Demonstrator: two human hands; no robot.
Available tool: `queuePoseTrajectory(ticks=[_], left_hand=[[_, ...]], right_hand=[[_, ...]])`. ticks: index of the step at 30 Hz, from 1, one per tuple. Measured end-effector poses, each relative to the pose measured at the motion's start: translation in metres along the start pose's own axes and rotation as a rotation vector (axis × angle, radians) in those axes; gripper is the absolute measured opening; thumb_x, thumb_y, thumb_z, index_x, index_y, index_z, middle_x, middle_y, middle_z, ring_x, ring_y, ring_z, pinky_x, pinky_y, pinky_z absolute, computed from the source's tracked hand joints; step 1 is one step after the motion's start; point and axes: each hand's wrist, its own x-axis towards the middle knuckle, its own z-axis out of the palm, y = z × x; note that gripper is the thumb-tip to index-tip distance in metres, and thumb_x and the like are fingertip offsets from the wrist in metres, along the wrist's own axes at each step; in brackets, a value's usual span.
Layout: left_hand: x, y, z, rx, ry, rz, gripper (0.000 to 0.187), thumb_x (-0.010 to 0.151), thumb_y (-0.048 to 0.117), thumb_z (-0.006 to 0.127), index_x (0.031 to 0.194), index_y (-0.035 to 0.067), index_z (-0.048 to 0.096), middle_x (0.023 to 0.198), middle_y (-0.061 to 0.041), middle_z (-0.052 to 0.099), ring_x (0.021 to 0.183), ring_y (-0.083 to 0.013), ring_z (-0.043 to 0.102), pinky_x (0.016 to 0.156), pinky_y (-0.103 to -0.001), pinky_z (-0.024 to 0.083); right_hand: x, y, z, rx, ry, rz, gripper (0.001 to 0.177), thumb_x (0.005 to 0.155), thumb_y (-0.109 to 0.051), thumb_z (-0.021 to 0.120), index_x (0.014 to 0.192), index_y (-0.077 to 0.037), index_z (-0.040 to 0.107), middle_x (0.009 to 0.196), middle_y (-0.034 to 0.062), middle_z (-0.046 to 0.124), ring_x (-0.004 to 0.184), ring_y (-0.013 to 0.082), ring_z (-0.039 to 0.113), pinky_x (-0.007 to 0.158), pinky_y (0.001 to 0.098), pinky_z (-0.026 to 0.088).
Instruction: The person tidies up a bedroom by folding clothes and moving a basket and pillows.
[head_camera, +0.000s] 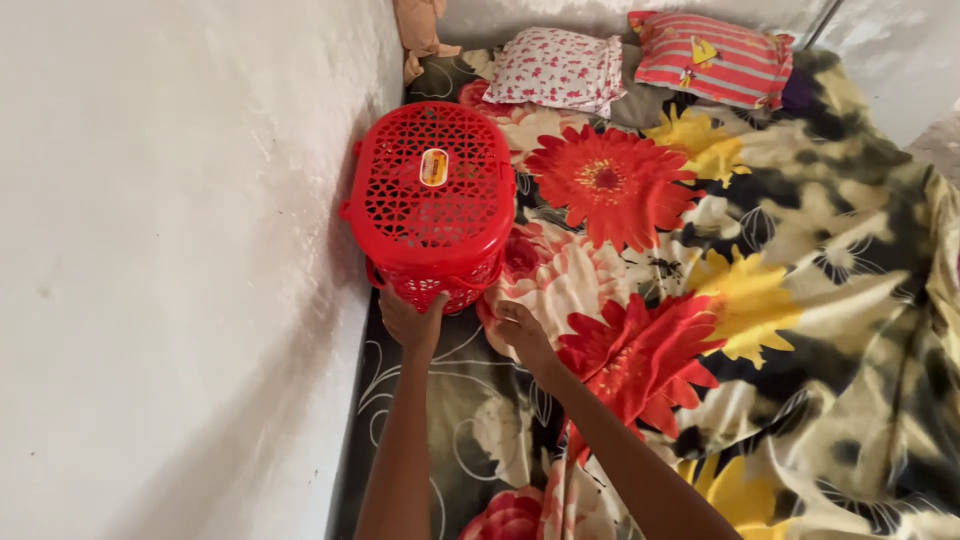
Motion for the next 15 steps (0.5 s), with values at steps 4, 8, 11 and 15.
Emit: queuePoseTrajectory(ticks=[4,8,11,15], left_hand=[[0.030,-0.032,0.010,0.188,-0.031,-0.014,0.128,0.067,0.058,0.090,0.158,0.003,0.018,0.164,-0.024,0.021,0.152,-0.0372,0.015,0.119,-0.058,0.012],[0.038,-0.048,0.010,0.223,-0.234,-0.037,0.122,0.070,0.055,0.085,0.162,0.012,0.017,0.169,-0.014,0.023,0.158,-0.0305,0.014,0.123,-0.062,0.002],[0.039,-0.042,-0.002,0.278,-0.321,0.018,0.115,0.072,0.051,0.084,0.161,0.014,0.021,0.169,-0.012,0.026,0.158,-0.0293,0.020,0.123,-0.065,0.000],[0.030,-0.013,-0.026,0.393,-0.418,0.072,0.107,0.077,0.045,0.081,0.159,0.013,0.022,0.167,-0.013,0.026,0.152,-0.0357,0.027,0.122,-0.066,0.003]], right_hand=[[0.027,0.010,0.015,-0.085,-0.016,-0.065,0.057,0.095,-0.014,0.068,0.147,-0.003,0.048,0.138,0.0051,0.057,0.121,0.0143,0.057,0.102,0.0314,0.048],[0.046,0.012,0.033,-0.154,-0.064,-0.105,0.069,0.091,-0.004,0.071,0.153,-0.002,0.042,0.144,0.0080,0.052,0.118,0.0178,0.054,0.103,0.0321,0.046],[0.055,0.005,0.047,-0.166,-0.069,-0.077,0.077,0.088,-0.001,0.071,0.156,-0.004,0.036,0.147,0.0092,0.048,0.125,0.0188,0.052,0.106,0.0331,0.045],[0.067,0.021,0.042,-0.357,-0.064,-0.227,0.078,0.082,0.006,0.066,0.154,-0.005,0.038,0.148,0.0156,0.047,0.130,0.0267,0.051,0.107,0.0368,0.047]])
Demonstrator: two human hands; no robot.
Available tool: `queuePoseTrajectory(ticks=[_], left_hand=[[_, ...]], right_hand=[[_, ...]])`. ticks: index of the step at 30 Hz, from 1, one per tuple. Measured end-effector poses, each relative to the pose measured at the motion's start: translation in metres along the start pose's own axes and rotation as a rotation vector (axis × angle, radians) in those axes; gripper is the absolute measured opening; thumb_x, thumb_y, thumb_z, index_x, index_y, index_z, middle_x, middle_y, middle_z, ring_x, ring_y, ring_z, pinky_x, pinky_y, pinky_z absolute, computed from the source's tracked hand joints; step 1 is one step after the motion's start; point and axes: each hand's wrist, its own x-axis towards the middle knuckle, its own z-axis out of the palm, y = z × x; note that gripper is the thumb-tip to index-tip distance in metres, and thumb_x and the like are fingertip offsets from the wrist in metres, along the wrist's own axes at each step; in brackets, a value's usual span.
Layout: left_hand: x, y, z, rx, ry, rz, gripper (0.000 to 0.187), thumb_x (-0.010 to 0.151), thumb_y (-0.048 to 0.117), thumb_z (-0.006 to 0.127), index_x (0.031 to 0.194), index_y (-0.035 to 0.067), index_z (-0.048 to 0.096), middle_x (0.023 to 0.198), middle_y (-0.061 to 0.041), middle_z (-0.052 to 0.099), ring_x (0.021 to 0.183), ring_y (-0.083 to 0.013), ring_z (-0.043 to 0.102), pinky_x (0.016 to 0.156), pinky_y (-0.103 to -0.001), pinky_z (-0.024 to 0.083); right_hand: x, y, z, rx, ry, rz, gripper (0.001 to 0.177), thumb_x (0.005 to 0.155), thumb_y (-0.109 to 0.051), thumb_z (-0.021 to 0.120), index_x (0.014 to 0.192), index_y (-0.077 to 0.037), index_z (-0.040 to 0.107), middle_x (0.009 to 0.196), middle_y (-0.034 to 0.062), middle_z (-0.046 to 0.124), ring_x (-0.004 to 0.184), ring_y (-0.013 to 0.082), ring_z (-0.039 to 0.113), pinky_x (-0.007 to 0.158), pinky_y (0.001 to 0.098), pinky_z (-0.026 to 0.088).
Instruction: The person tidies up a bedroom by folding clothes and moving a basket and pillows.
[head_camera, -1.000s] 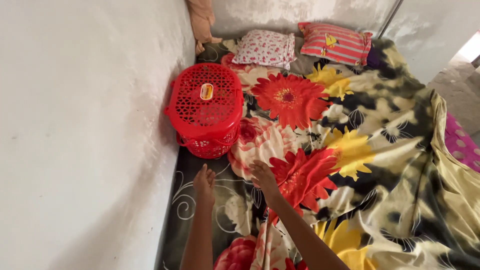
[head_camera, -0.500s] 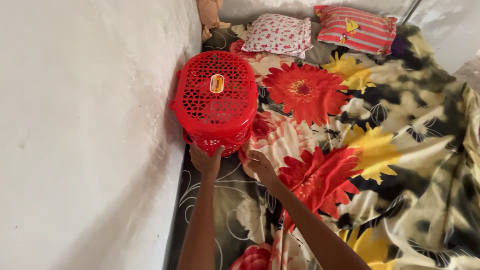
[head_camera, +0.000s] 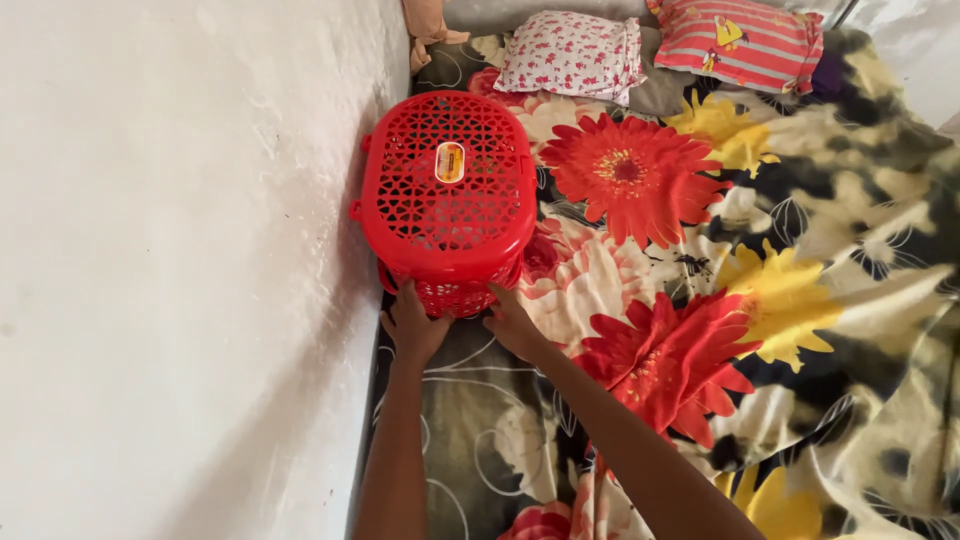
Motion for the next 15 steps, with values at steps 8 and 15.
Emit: queuePoseTrajectory(ticks=[8,15], left_hand=[[-0.002,0.011,-0.026,0.127,-0.176,0.004,0.099,0.069,0.021,0.075,0.153,0.009,0.024,0.159,-0.018,0.033,0.136,-0.0427,0.046,0.109,-0.059,0.038],[-0.026,-0.021,0.013,-0.180,0.032,0.278,0.085,0.065,0.013,0.073,0.141,0.002,0.036,0.142,-0.027,0.044,0.132,-0.0492,0.046,0.104,-0.051,0.045]], right_hand=[[0.006,-0.025,-0.010,-0.484,-0.005,-0.122,0.079,0.073,0.004,0.066,0.148,-0.005,0.044,0.141,0.0230,0.045,0.121,0.0395,0.053,0.097,0.0417,0.050],[-0.012,-0.056,-0.008,-0.328,0.025,0.254,0.055,0.088,-0.002,0.054,0.142,-0.007,0.048,0.110,0.0228,0.067,0.100,0.0400,0.069,0.087,0.0461,0.055]])
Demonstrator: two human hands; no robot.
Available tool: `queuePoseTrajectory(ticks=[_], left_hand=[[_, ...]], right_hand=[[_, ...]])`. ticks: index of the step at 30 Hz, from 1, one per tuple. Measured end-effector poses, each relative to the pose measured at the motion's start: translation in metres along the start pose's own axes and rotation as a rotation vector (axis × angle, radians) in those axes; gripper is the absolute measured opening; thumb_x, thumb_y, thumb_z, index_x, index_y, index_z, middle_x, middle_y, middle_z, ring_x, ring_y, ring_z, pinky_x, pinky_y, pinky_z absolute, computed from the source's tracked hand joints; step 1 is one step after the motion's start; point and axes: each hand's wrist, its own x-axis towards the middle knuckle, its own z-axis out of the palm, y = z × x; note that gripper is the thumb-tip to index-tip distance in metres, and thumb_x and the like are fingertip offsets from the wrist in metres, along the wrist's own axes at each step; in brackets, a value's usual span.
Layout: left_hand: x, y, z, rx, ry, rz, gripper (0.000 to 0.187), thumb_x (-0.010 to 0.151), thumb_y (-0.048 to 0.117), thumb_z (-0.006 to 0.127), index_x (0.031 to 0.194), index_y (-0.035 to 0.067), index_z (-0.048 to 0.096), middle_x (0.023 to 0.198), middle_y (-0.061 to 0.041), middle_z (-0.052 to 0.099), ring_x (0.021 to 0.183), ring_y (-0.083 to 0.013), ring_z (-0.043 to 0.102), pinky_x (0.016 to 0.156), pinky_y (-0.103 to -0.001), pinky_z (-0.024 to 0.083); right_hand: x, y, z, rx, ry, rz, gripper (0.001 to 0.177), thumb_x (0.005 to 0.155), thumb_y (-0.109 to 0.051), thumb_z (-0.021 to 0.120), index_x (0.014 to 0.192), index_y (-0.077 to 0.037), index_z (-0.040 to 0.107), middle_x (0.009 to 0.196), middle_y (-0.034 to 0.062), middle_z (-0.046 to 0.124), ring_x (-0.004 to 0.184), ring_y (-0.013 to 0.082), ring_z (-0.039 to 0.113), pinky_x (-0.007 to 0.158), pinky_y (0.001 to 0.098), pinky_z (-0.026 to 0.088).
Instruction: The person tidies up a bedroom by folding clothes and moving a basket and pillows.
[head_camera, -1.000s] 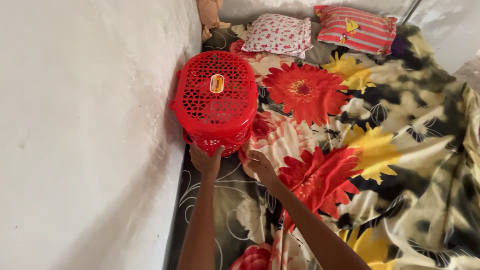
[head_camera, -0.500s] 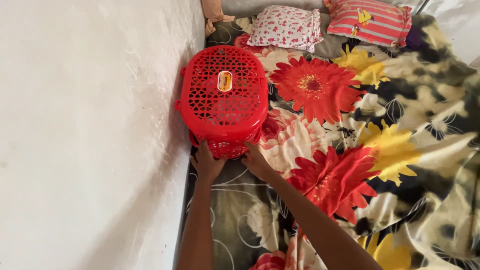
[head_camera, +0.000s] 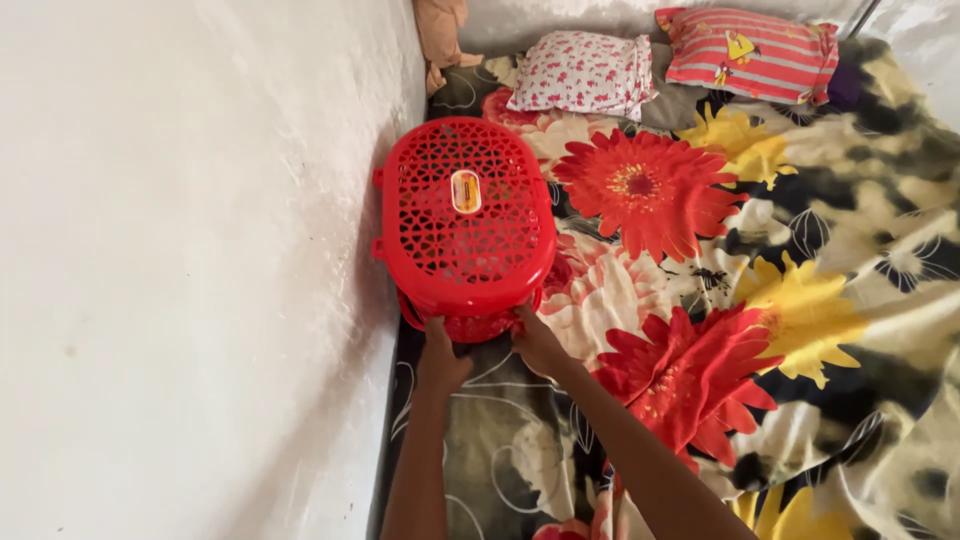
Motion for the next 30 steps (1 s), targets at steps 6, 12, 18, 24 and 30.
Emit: queuePoseTrajectory(ticks=[6,12,18,24,30], left_hand=[[-0.022,0.015,0.002,0.022,-0.013,-0.076,0.085,0.064,0.013,0.074,0.139,0.003,0.037,0.142,-0.026,0.045,0.131,-0.0472,0.047,0.100,-0.050,0.047],[-0.062,0.000,0.021,0.019,0.048,-0.037,0.086,0.066,0.016,0.081,0.140,0.002,0.038,0.139,-0.026,0.047,0.130,-0.0469,0.048,0.104,-0.050,0.045],[-0.145,0.040,-0.002,0.034,-0.030,-0.159,0.093,0.064,0.018,0.085,0.142,0.004,0.037,0.142,-0.023,0.045,0.133,-0.0418,0.046,0.106,-0.049,0.043],[-0.210,0.148,-0.038,0.124,-0.127,-0.362,0.096,0.069,0.041,0.084,0.144,0.009,0.034,0.141,-0.014,0.046,0.131,-0.0352,0.051,0.100,-0.057,0.044],[-0.277,0.168,-0.028,0.119,-0.203,-0.470,0.088,0.076,0.056,0.079,0.142,0.012,0.040,0.140,-0.012,0.048,0.127,-0.0333,0.055,0.100,-0.051,0.049]], right_hand=[[-0.009,0.034,-0.006,-0.114,0.064,-0.211,0.048,0.089,-0.008,0.062,0.136,-0.005,0.052,0.120,0.0244,0.068,0.113,0.0422,0.065,0.090,0.0470,0.052],[-0.043,0.036,-0.009,-0.176,0.040,-0.168,0.044,0.086,-0.009,0.065,0.129,-0.007,0.056,0.117,0.0213,0.068,0.107,0.0386,0.068,0.089,0.0453,0.054],[-0.125,0.043,-0.004,-0.115,0.067,-0.176,0.042,0.086,-0.003,0.063,0.127,-0.009,0.059,0.111,0.0161,0.071,0.103,0.0324,0.072,0.084,0.0418,0.057],[-0.231,0.026,-0.011,-0.025,0.071,-0.015,0.058,0.081,0.001,0.066,0.136,-0.011,0.051,0.113,0.0124,0.071,0.094,0.0318,0.070,0.080,0.0419,0.056],[-0.326,0.014,-0.025,0.103,0.022,0.100,0.052,0.080,0.001,0.072,0.129,-0.011,0.060,0.109,0.0158,0.065,0.092,0.0391,0.062,0.082,0.0459,0.056]])
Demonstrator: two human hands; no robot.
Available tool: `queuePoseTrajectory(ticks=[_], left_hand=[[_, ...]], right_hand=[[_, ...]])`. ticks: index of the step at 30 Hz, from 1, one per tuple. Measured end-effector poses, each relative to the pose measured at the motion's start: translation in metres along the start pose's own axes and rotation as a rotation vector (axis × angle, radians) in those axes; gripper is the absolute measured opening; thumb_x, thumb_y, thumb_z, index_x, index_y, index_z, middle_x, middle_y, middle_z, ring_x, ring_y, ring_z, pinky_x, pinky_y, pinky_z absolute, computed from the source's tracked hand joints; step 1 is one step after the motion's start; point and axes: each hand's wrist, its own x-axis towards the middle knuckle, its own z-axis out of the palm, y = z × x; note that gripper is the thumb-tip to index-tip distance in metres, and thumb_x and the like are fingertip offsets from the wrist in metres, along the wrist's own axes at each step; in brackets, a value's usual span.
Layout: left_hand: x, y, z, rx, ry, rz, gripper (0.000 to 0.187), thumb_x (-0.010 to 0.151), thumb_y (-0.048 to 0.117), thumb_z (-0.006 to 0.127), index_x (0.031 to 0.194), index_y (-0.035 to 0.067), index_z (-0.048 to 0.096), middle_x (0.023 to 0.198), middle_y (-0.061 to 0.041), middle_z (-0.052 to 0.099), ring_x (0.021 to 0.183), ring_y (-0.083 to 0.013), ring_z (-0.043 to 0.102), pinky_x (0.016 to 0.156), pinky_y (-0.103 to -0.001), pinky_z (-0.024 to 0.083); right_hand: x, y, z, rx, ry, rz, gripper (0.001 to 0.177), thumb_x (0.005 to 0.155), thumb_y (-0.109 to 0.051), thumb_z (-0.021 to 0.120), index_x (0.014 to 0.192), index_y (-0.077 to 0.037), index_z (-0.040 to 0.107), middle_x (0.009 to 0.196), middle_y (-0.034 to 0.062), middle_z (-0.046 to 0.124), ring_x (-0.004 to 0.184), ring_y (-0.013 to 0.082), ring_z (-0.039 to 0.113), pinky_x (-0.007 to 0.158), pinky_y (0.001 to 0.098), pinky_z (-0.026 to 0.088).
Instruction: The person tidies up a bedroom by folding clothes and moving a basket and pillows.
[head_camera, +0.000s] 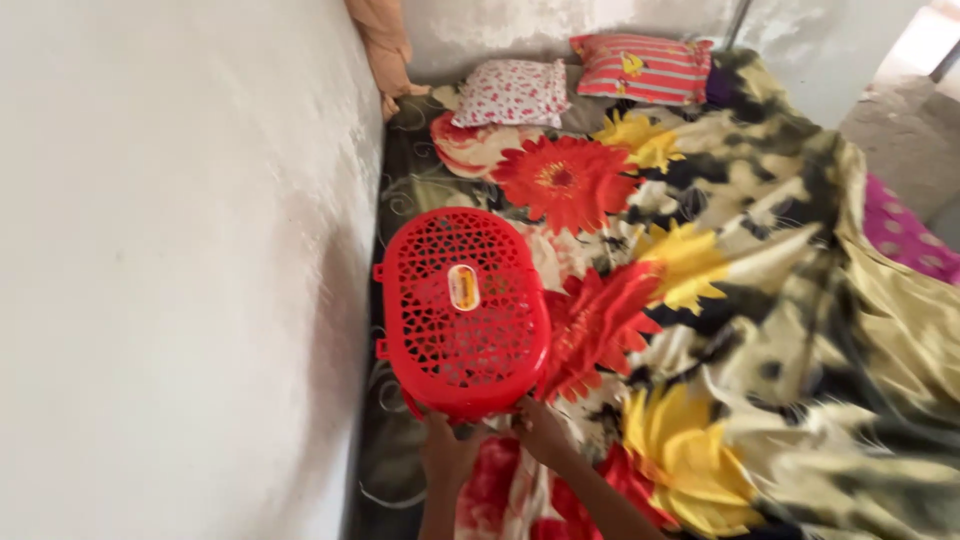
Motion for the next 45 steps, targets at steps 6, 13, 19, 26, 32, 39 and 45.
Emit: queuePoseTrajectory(ticks=[6,13,19,26,32,39,45], left_hand=[[-0.070,0.008,0.003,-0.102,0.159,-0.017,0.096,0.075,0.058,0.078,0.145,0.006,0.037,0.138,-0.017,0.048,0.117,-0.0370,0.061,0.091,-0.050,0.053],[-0.146,0.024,-0.001,-0.120,0.157,-0.187,0.074,0.075,0.061,0.077,0.121,0.007,0.058,0.118,-0.012,0.064,0.108,-0.0352,0.067,0.091,-0.048,0.053],[-0.184,-0.020,0.032,-0.084,0.323,-0.129,0.063,0.078,0.063,0.075,0.099,0.005,0.064,0.097,-0.015,0.069,0.096,-0.0367,0.068,0.084,-0.047,0.054],[-0.237,-0.021,0.039,-0.259,0.356,-0.240,0.061,0.070,0.062,0.079,0.088,0.006,0.062,0.087,-0.014,0.068,0.083,-0.0346,0.069,0.077,-0.047,0.054],[-0.266,-0.014,0.034,-0.145,0.328,-0.241,0.064,0.073,0.070,0.074,0.092,0.010,0.064,0.086,-0.008,0.070,0.085,-0.0296,0.069,0.081,-0.045,0.051],[-0.261,-0.011,0.045,-0.253,0.363,-0.349,0.080,0.071,0.067,0.078,0.121,0.008,0.058,0.113,-0.012,0.068,0.108,-0.0311,0.066,0.095,-0.046,0.050],[-0.240,0.021,0.034,-0.205,0.740,-0.035,0.108,0.069,0.048,0.081,0.153,0.001,0.033,0.155,-0.025,0.034,0.143,-0.0422,0.033,0.117,-0.053,0.027]], right_hand=[[-0.048,0.010,-0.011,-0.218,0.015,-0.139,0.046,0.081,-0.003,0.069,0.126,-0.010,0.061,0.117,0.0109,0.070,0.102,0.0311,0.067,0.089,0.0427,0.055],[-0.123,0.005,-0.017,-0.215,0.031,-0.055,0.045,0.081,-0.004,0.068,0.124,-0.009,0.058,0.117,0.0120,0.066,0.105,0.0312,0.065,0.090,0.0432,0.054],[-0.175,0.011,-0.011,-0.348,0.204,-0.081,0.020,0.084,-0.006,0.068,0.104,-0.007,0.069,0.100,0.0161,0.068,0.099,0.0360,0.064,0.085,0.0455,0.053],[-0.222,0.027,-0.018,-0.314,0.282,-0.163,0.015,0.079,-0.005,0.068,0.094,-0.006,0.069,0.090,0.0152,0.066,0.083,0.0332,0.068,0.073,0.0427,0.054],[-0.249,0.022,-0.023,-0.325,0.294,-0.175,0.016,0.080,-0.006,0.068,0.096,-0.006,0.072,0.086,0.0143,0.065,0.077,0.0313,0.067,0.070,0.0413,0.055],[-0.241,0.046,-0.028,-0.070,0.329,-0.031,0.019,0.090,-0.014,0.062,0.104,-0.007,0.074,0.084,0.0101,0.073,0.077,0.0220,0.070,0.069,0.0392,0.054],[-0.171,0.055,-0.064,-0.047,0.508,-0.053,0.024,0.100,-0.023,0.060,0.105,0.000,0.063,0.087,0.0152,0.064,0.075,0.0245,0.061,0.071,0.0405,0.050]])
